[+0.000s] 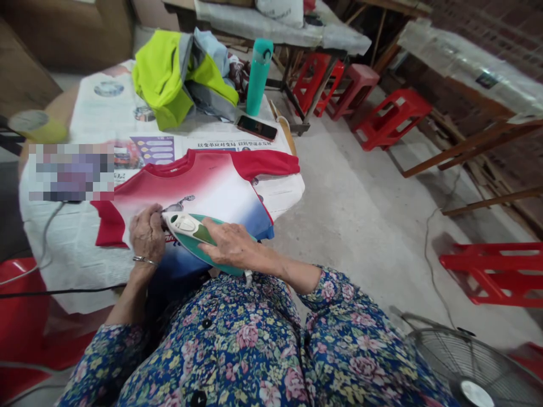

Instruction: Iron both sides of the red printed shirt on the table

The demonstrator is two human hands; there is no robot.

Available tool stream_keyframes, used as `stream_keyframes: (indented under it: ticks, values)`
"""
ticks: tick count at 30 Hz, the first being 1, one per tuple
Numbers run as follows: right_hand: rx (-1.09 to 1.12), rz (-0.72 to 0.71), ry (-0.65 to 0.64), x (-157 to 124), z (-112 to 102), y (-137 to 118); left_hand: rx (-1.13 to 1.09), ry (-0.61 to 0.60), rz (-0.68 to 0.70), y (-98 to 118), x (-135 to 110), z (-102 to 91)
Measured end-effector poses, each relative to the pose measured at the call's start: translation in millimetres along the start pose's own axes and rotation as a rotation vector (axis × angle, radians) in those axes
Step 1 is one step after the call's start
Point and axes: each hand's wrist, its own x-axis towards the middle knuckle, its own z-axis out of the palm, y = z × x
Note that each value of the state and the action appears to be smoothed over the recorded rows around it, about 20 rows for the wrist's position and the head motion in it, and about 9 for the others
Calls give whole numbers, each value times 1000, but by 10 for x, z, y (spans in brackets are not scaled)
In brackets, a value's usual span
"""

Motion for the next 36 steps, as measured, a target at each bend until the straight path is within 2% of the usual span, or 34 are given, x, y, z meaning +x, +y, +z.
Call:
stream_keyframes:
  ticks: [13, 22, 25, 36]
  values:
    - [-2, 64, 82, 198, -209, -48, 64, 52, 30, -35, 37, 59]
    - [218, 147, 197, 98, -184, 104, 9, 39, 4, -33, 43, 88]
    - [241, 123, 159, 31, -200, 108, 11, 14, -5, -37, 50, 81]
    - [21, 94, 77, -59, -223, 36, -8, 4, 20, 4, 56, 58]
